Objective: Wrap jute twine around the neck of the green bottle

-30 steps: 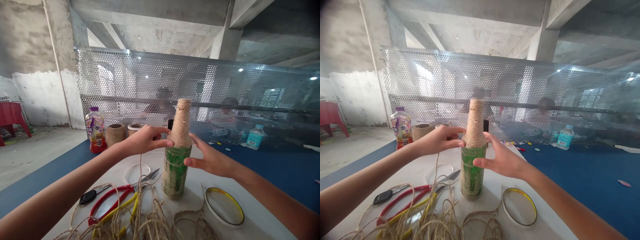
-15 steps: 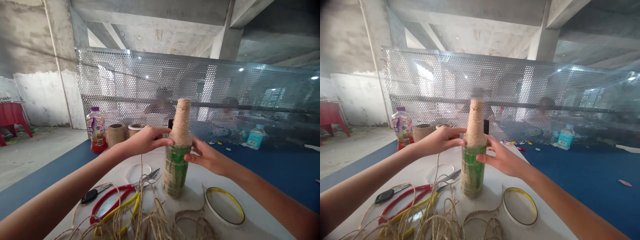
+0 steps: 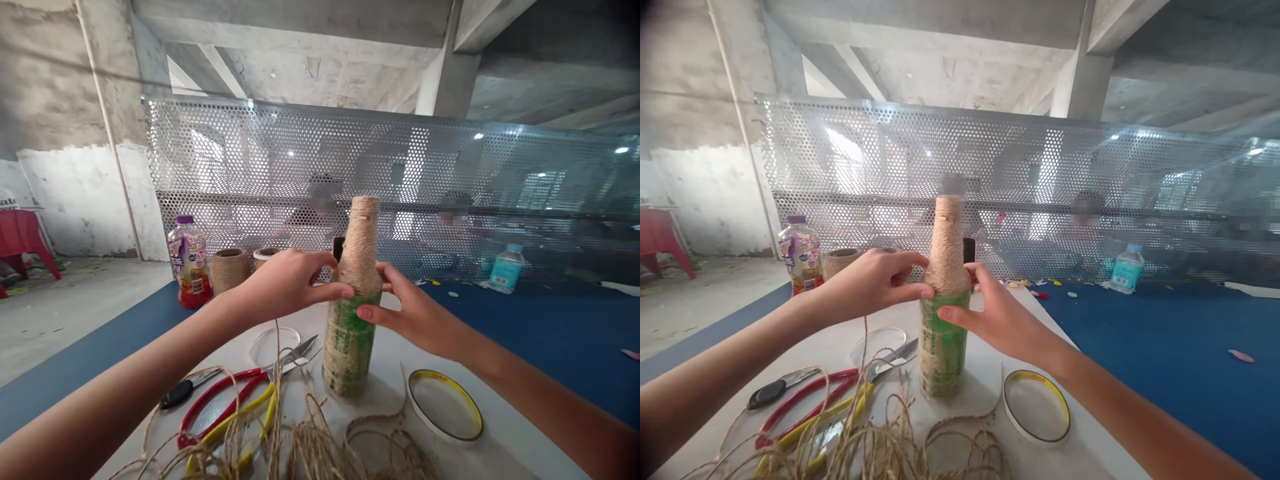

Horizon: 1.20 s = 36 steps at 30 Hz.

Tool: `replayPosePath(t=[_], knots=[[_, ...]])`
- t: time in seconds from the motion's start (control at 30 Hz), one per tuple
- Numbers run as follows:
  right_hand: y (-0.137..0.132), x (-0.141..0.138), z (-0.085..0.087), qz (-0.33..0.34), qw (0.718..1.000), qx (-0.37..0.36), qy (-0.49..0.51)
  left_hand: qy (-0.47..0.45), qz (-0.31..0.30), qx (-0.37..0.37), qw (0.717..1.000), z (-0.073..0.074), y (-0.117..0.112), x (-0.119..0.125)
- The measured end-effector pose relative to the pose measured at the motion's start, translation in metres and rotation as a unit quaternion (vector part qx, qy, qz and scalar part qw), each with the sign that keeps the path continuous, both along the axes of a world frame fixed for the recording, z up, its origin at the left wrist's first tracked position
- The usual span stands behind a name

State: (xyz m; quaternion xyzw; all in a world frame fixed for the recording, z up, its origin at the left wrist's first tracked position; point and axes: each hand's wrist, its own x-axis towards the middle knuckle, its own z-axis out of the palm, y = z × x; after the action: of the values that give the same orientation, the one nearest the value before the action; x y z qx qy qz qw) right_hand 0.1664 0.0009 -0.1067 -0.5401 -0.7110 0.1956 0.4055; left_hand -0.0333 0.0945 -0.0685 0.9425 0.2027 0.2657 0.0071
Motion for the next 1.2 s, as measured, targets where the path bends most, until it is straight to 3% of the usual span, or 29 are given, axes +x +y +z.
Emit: replayPosePath(t=[0.13, 0.23, 0.37, 0.53, 0.67, 0.93, 1.0, 1.13, 1.2], knots=[[0.003, 0.01, 0.003, 0.12, 0.992, -0.02, 0.028, 0.018, -0.049, -0.063, 0.997, -0.001, 0.005, -0.001], [0.006, 0.017, 0.003, 0.165, 0.985, -0.034, 0.026, 0.022, -0.081, -0.076, 0.994, -0.002, 0.01, -0.002], [0.011, 0.023, -0.001, 0.177, 0.984, -0.03, 0.013, 0.02, -0.087, -0.066, 0.994, -0.002, 0.012, -0.003], [0.011, 0.018, -0.005, 0.086, 0.995, -0.008, 0.059, 0.008, -0.073, -0.046, 0.996, -0.003, 0.008, -0.001], [0.007, 0.007, -0.01, 0.052, 0.996, -0.024, 0.073, 0.004, -0.059, -0.035, 0.998, -0.001, 0.004, -0.001], [0.01, 0.013, -0.001, 0.218, 0.967, -0.073, 0.11, 0.021, -0.08, -0.07, 0.994, 0.003, 0.004, -0.004], [0.009, 0.014, 0.001, 0.21, 0.971, -0.067, 0.088, 0.014, -0.08, -0.076, 0.994, 0.002, 0.003, -0.003], [0.007, 0.006, -0.011, 0.088, 0.996, 0.005, 0.029, -0.003, -0.078, -0.07, 0.995, 0.001, 0.001, -0.001], [0.007, 0.001, -0.017, 0.064, 0.997, 0.01, 0.03, -0.006, -0.082, -0.07, 0.994, 0.0, 0.002, -0.001]])
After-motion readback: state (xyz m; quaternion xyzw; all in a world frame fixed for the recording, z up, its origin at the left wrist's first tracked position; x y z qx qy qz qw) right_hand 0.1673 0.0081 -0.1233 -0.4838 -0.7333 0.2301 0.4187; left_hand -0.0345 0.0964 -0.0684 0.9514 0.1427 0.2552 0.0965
